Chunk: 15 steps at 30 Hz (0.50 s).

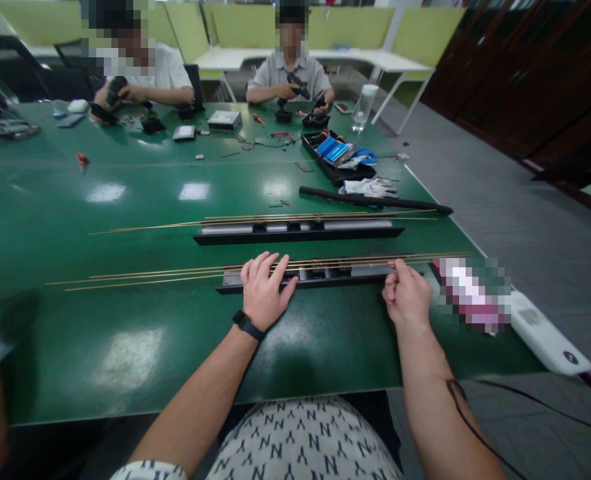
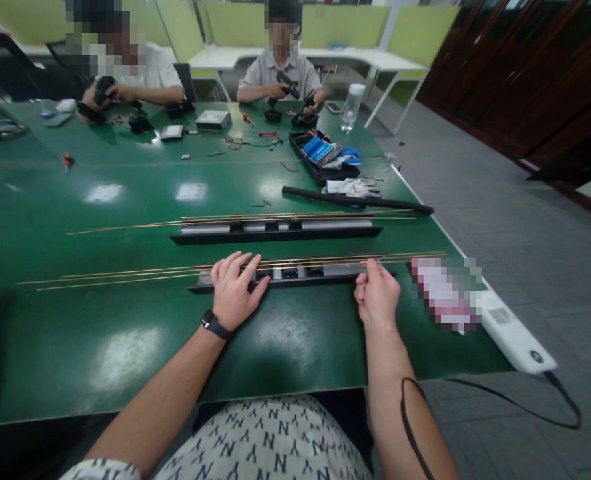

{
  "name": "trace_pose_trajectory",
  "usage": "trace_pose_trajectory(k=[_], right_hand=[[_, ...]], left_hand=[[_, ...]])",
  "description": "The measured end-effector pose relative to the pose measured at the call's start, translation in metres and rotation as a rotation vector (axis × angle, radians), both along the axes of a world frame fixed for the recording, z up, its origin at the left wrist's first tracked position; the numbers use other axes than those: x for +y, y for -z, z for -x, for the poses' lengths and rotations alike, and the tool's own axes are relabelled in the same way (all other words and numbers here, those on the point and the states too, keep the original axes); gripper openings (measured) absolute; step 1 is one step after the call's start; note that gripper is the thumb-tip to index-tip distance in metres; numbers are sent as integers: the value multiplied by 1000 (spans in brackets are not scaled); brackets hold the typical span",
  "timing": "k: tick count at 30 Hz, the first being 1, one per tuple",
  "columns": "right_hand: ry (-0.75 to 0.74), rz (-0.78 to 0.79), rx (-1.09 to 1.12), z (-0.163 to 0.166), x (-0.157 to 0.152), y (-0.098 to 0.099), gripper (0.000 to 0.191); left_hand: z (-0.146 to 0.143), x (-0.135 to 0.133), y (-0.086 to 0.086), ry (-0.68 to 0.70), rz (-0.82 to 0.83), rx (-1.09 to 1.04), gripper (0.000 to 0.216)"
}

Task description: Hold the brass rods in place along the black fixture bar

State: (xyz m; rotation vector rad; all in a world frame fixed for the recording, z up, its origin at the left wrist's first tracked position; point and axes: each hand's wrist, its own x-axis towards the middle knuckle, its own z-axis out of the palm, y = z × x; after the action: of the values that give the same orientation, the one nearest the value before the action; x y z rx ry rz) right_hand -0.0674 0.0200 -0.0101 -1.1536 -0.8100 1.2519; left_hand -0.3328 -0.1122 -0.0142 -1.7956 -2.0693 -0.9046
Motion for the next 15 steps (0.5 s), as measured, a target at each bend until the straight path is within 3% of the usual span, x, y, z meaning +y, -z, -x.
trace_pose_trajectory(k=[10, 15], right_hand=[[-46, 16, -43, 1, -2, 0, 35], [22, 14, 4, 0, 0, 0, 32]], left_hand=[[0, 0, 0, 2, -13, 5, 44], [0, 0, 1, 2, -15, 2, 44]])
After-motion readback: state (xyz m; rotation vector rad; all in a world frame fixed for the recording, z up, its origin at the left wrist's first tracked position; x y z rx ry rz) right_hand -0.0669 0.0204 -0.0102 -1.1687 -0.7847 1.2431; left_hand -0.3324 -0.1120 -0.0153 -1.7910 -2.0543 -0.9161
